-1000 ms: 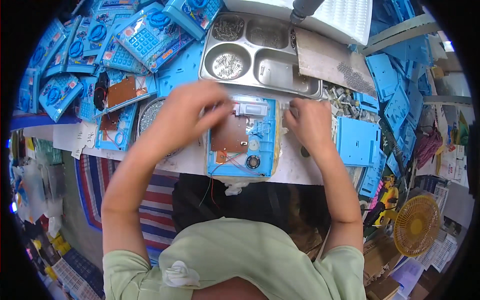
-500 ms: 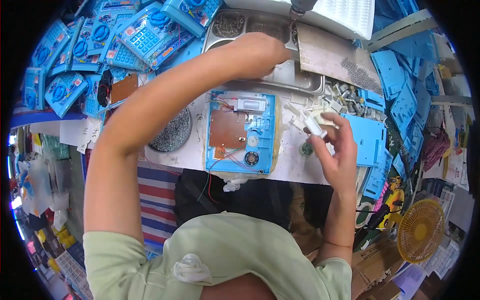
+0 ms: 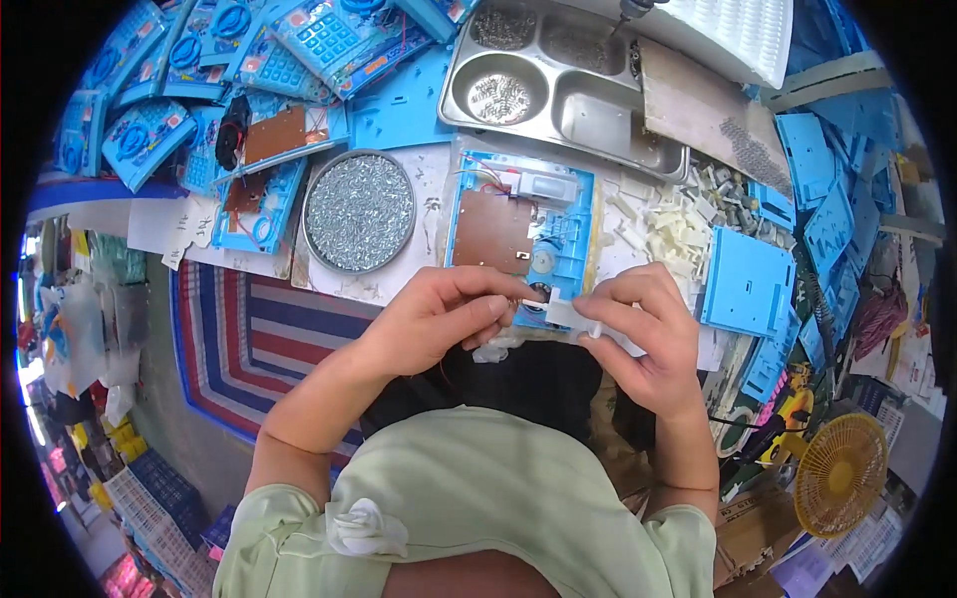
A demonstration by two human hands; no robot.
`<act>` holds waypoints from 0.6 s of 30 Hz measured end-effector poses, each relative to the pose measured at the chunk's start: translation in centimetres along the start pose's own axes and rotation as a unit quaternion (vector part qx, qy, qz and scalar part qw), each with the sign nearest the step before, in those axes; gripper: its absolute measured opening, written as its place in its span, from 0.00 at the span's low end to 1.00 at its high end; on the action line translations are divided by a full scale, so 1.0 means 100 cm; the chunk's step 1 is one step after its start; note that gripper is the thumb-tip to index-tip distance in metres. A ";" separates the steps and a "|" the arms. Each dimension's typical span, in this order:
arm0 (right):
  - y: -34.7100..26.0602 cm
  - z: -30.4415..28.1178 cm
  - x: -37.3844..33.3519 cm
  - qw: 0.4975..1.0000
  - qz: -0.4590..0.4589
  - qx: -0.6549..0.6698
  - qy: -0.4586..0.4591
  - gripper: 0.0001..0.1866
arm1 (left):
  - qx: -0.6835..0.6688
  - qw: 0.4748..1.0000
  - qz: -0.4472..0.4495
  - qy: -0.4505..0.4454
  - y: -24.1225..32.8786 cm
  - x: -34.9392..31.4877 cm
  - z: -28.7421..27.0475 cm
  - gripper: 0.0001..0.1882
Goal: Soldering wires and electronic components into a blue plastic toy assembly.
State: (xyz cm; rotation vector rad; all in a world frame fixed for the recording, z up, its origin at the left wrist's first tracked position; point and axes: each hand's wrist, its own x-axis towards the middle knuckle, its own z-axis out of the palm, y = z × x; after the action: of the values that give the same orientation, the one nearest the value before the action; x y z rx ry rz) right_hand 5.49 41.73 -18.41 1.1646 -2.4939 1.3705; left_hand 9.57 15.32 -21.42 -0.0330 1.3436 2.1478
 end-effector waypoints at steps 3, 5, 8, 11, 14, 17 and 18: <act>-0.007 0.004 0.003 0.998 -0.036 -0.044 -0.023 0.20 | 0.071 0.997 -0.022 0.009 -0.002 -0.005 0.000 0.13; -0.007 0.008 0.001 0.996 -0.070 -0.054 -0.026 0.19 | 0.067 0.995 -0.058 -0.042 0.004 -0.004 0.000 0.13; 0.005 0.000 -0.007 0.997 -0.007 0.066 -0.040 0.18 | 0.163 0.984 -0.064 -0.029 0.037 0.004 0.006 0.12; 0.023 0.012 -0.036 0.888 0.198 0.408 0.068 0.18 | 0.523 0.830 0.186 0.056 0.032 0.049 0.005 0.12; 0.025 0.022 -0.048 0.795 0.238 0.535 0.158 0.20 | 0.696 0.665 0.254 0.091 0.018 0.086 0.014 0.13; 0.028 0.016 -0.053 0.794 0.215 0.547 0.152 0.20 | 0.733 0.636 0.209 0.120 0.014 0.094 0.021 0.14; 0.028 0.014 -0.055 0.793 0.209 0.552 0.150 0.20 | 0.738 0.630 0.200 0.132 0.013 0.096 0.023 0.14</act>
State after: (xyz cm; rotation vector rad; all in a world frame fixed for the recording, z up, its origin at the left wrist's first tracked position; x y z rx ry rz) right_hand 7.96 44.78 -23.38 0.2874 -1.6459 3.0183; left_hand 1.67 21.29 -22.33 0.6650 3.0709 0.6239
